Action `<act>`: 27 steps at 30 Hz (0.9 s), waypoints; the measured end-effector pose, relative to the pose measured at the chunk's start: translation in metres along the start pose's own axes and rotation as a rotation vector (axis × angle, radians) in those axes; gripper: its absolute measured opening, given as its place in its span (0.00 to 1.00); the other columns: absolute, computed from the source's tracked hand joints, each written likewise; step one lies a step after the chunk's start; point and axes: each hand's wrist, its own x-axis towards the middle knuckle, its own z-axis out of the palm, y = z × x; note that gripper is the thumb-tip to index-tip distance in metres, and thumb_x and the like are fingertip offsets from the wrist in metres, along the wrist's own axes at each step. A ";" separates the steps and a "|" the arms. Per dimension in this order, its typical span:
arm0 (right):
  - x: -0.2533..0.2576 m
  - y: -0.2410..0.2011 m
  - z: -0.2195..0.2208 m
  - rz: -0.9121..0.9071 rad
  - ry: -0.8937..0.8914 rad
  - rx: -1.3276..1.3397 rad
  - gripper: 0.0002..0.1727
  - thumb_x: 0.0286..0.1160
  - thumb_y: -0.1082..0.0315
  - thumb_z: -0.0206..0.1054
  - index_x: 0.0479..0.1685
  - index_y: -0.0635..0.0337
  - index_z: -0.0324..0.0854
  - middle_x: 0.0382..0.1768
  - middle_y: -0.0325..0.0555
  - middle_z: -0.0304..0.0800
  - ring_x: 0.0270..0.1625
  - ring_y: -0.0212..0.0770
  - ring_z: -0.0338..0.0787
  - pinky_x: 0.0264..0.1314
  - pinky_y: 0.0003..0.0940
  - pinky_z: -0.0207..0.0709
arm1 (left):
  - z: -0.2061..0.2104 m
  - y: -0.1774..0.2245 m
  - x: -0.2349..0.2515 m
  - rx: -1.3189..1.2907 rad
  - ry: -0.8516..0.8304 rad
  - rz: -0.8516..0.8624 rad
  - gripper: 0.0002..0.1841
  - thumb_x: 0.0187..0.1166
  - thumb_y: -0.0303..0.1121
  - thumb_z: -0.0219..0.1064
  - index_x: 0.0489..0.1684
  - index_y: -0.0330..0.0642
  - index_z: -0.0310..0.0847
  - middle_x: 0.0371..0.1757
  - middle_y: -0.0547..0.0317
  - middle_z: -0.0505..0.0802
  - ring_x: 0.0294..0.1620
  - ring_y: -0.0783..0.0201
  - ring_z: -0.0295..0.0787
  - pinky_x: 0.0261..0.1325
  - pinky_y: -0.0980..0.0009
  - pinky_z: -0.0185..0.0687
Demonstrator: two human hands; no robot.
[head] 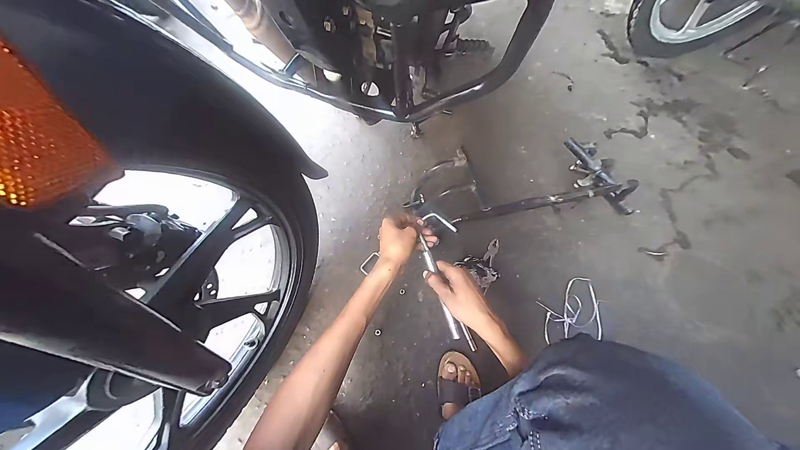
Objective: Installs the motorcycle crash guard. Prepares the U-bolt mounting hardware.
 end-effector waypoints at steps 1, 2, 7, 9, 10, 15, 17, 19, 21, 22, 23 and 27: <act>0.001 0.000 -0.001 -0.002 0.001 0.011 0.21 0.86 0.46 0.54 0.36 0.52 0.81 0.20 0.38 0.75 0.25 0.40 0.78 0.31 0.45 0.73 | 0.002 0.000 0.000 0.005 0.000 0.004 0.10 0.88 0.28 0.59 0.59 0.34 0.80 0.39 0.47 0.95 0.31 0.59 0.96 0.40 0.63 0.94; 0.002 0.001 -0.001 -0.002 0.004 0.019 0.21 0.86 0.46 0.55 0.36 0.52 0.81 0.20 0.38 0.75 0.24 0.39 0.79 0.31 0.45 0.73 | 0.003 0.001 0.000 0.011 -0.001 0.006 0.10 0.88 0.28 0.59 0.59 0.34 0.80 0.39 0.48 0.95 0.31 0.59 0.96 0.40 0.64 0.94; 0.004 0.005 -0.006 -0.012 0.014 0.091 0.20 0.86 0.48 0.57 0.37 0.53 0.83 0.21 0.37 0.78 0.24 0.37 0.80 0.31 0.41 0.76 | 0.003 0.005 0.002 0.016 -0.033 0.018 0.09 0.88 0.27 0.59 0.57 0.32 0.81 0.37 0.48 0.96 0.30 0.60 0.96 0.39 0.66 0.94; 0.006 0.007 -0.006 -0.027 0.031 0.128 0.20 0.86 0.48 0.57 0.37 0.53 0.84 0.21 0.37 0.78 0.24 0.37 0.79 0.31 0.41 0.76 | 0.004 0.004 0.000 0.028 -0.061 0.012 0.10 0.89 0.28 0.59 0.57 0.33 0.82 0.38 0.48 0.96 0.31 0.61 0.96 0.40 0.66 0.93; 0.007 0.008 -0.007 -0.034 0.047 0.144 0.20 0.86 0.49 0.57 0.37 0.53 0.85 0.21 0.38 0.79 0.24 0.37 0.79 0.30 0.41 0.75 | 0.006 0.003 -0.002 0.041 -0.074 0.011 0.11 0.89 0.29 0.59 0.57 0.34 0.84 0.37 0.49 0.96 0.31 0.62 0.94 0.39 0.67 0.91; 0.010 0.003 -0.004 -0.035 0.187 0.199 0.20 0.86 0.48 0.61 0.41 0.54 0.87 0.25 0.38 0.84 0.27 0.36 0.82 0.34 0.40 0.78 | 0.027 0.002 -0.014 -0.064 -0.057 -0.042 0.12 0.92 0.33 0.55 0.57 0.36 0.81 0.36 0.52 0.94 0.31 0.64 0.91 0.37 0.69 0.87; 0.008 -0.001 -0.002 -0.042 0.206 0.231 0.19 0.86 0.49 0.63 0.45 0.56 0.87 0.28 0.40 0.86 0.30 0.36 0.85 0.38 0.40 0.81 | 0.035 -0.001 -0.018 -0.188 -0.042 -0.087 0.15 0.95 0.38 0.47 0.57 0.38 0.77 0.36 0.53 0.93 0.30 0.63 0.92 0.37 0.67 0.89; 0.001 0.000 -0.004 -0.062 0.161 0.343 0.18 0.89 0.55 0.60 0.52 0.60 0.86 0.33 0.43 0.89 0.33 0.37 0.87 0.40 0.38 0.84 | 0.041 -0.002 -0.026 -0.275 0.014 -0.125 0.16 0.96 0.42 0.46 0.52 0.42 0.77 0.30 0.60 0.86 0.23 0.67 0.84 0.30 0.71 0.85; -0.011 0.010 -0.006 -0.012 0.122 0.483 0.20 0.92 0.60 0.52 0.51 0.65 0.86 0.34 0.45 0.93 0.31 0.37 0.91 0.36 0.35 0.88 | 0.038 0.001 -0.030 -0.312 0.071 -0.144 0.15 0.96 0.44 0.45 0.46 0.47 0.74 0.27 0.66 0.78 0.18 0.72 0.72 0.23 0.76 0.75; -0.018 0.021 -0.003 0.045 0.141 0.467 0.21 0.93 0.61 0.51 0.48 0.67 0.87 0.32 0.45 0.93 0.30 0.37 0.92 0.34 0.35 0.88 | 0.034 -0.001 -0.026 -0.326 0.099 -0.147 0.15 0.96 0.44 0.46 0.46 0.48 0.74 0.28 0.66 0.77 0.17 0.73 0.69 0.21 0.78 0.72; -0.024 0.037 0.004 0.108 0.173 0.349 0.20 0.91 0.61 0.53 0.45 0.66 0.87 0.30 0.45 0.93 0.29 0.38 0.91 0.34 0.37 0.88 | 0.029 -0.005 -0.018 -0.358 0.115 -0.140 0.15 0.96 0.43 0.45 0.46 0.48 0.74 0.27 0.66 0.76 0.16 0.74 0.67 0.19 0.79 0.69; -0.041 0.113 0.054 0.409 0.096 -0.261 0.25 0.80 0.50 0.68 0.63 0.61 0.84 0.55 0.59 0.89 0.55 0.58 0.91 0.57 0.61 0.83 | 0.022 -0.020 0.011 -0.374 0.161 -0.107 0.13 0.94 0.40 0.49 0.43 0.45 0.76 0.25 0.64 0.79 0.15 0.73 0.68 0.16 0.79 0.64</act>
